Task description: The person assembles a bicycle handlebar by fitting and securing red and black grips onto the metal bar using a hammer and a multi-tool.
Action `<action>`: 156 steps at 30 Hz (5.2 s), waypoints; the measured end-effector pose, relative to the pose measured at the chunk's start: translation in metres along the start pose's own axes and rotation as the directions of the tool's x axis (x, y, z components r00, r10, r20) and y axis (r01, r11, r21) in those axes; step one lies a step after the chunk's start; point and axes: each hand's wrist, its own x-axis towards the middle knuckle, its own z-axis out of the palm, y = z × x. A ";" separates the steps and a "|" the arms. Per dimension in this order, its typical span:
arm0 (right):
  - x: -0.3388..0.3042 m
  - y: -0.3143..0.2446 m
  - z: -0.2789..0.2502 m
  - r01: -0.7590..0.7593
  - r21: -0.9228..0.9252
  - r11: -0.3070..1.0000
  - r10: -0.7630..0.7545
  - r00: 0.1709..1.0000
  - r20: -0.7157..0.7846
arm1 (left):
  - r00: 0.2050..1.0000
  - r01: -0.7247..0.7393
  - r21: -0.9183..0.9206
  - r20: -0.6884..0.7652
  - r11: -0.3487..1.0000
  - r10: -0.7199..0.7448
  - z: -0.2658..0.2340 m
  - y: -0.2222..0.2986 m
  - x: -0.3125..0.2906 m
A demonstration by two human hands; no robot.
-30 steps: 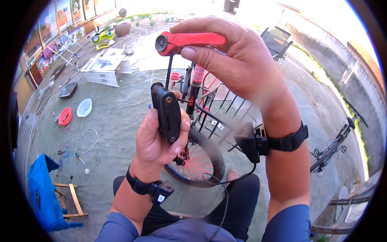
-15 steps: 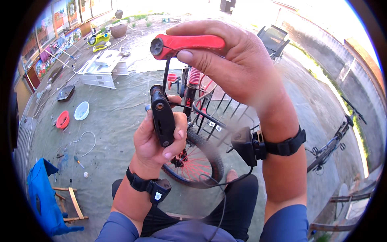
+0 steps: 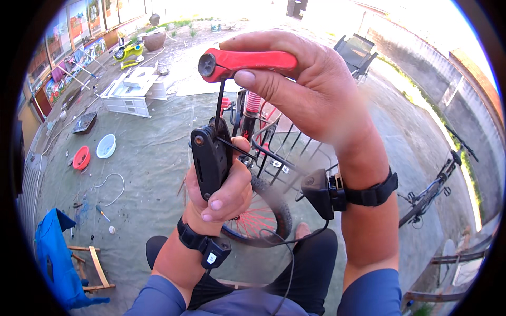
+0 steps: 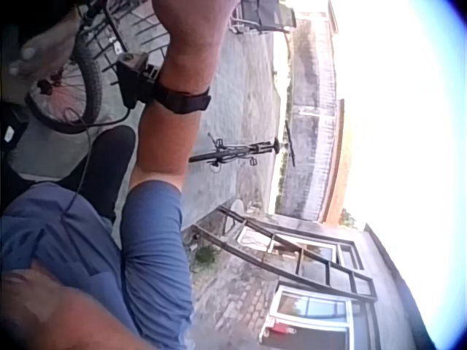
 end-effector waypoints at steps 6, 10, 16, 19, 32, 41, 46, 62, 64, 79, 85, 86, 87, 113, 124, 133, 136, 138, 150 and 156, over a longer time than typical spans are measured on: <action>-0.006 0.002 -0.001 -0.033 0.042 0.999 0.033 0.999 -0.008 | 0.988 -0.037 0.087 -0.146 0.996 0.049 0.002 0.002 -0.002; -0.003 0.002 -0.003 -0.010 0.012 1.000 0.010 1.000 0.005 | 0.997 -0.005 0.039 -0.077 0.999 0.008 0.003 0.004 -0.002; -0.008 -0.002 -0.004 -0.075 0.077 0.994 0.075 0.997 0.005 | 0.999 0.049 0.069 -0.018 0.996 -0.048 -0.002 0.024 0.000; -0.011 0.001 -0.005 -0.057 0.080 0.995 0.058 0.998 -0.014 | 0.998 0.058 0.072 0.005 0.996 -0.059 -0.003 0.021 0.002; -0.013 0.000 0.000 -0.048 0.106 0.993 0.055 0.996 -0.065 | 0.995 -0.062 0.117 -0.070 0.991 0.071 0.001 -0.006 0.005; -0.018 0.000 -0.004 -0.024 0.032 0.999 0.027 0.994 -0.102 | 0.986 -0.093 0.314 -0.101 0.945 0.130 -0.006 -0.007 0.005; -0.019 0.002 -0.003 -0.031 0.057 0.998 0.037 0.994 -0.105 | 0.941 -0.039 0.538 -0.264 0.842 0.211 0.012 -0.002 0.001; -0.014 0.003 0.008 -0.022 0.105 0.994 0.042 0.981 -0.191 | 0.722 0.540 0.841 -0.483 0.033 0.496 0.079 0.002 0.024; -0.014 0.002 0.007 -0.028 0.110 0.994 0.048 0.982 -0.185 | 0.724 0.529 0.843 -0.508 0.098 0.466 0.079 0.006 0.024; -0.014 0.003 0.010 -0.012 0.119 0.993 0.037 0.976 -0.213 | 0.754 0.521 0.847 -0.516 0.107 0.408 0.081 0.014 0.027; -0.013 -0.001 0.014 -0.082 0.216 0.973 0.129 0.968 -0.213 | 0.697 0.588 0.803 -0.443 -0.096 0.564 0.085 0.006 0.044; -0.013 0.000 0.016 -0.063 0.213 0.975 0.116 0.962 -0.246 | 0.705 0.598 0.797 -0.471 -0.088 0.530 0.085 0.006 0.044; -0.013 0.002 0.018 -0.039 0.211 0.977 0.099 0.955 -0.281 | 0.713 0.608 0.790 -0.496 -0.084 0.496 0.085 0.008 0.046; -0.021 0.005 0.012 0.037 0.355 0.934 0.093 0.936 -0.340 | 0.939 0.306 0.235 -0.234 0.922 -0.252 0.018 0.019 0.044; -0.024 0.006 0.010 0.009 0.319 0.948 0.107 0.932 -0.346 | 0.808 0.428 0.693 -0.581 0.580 0.098 0.054 0.021 0.041; -0.021 0.006 0.014 0.013 0.378 0.926 0.127 0.930 -0.344 | 0.834 0.391 0.862 -0.184 -0.322 0.520 0.070 -0.010 0.030; -0.021 0.008 0.012 0.010 0.321 0.947 0.105 0.935 -0.338 | 0.869 0.345 0.736 -0.015 -0.583 0.495 0.068 -0.014 0.030; -0.022 0.008 0.013 0.004 0.344 0.939 0.123 0.930 -0.345 | 0.866 0.394 0.622 -0.005 -0.676 0.499 0.068 -0.018 0.034; -0.022 0.003 0.012 -0.018 0.344 0.939 0.142 0.930 -0.339 | 0.863 0.446 0.824 -0.292 -0.350 0.412 0.067 0.007 0.037; -0.025 0.004 0.009 -0.021 0.352 0.936 0.147 0.931 -0.335 | 0.865 0.415 0.694 -0.502 0.588 -0.018 0.051 0.022 0.037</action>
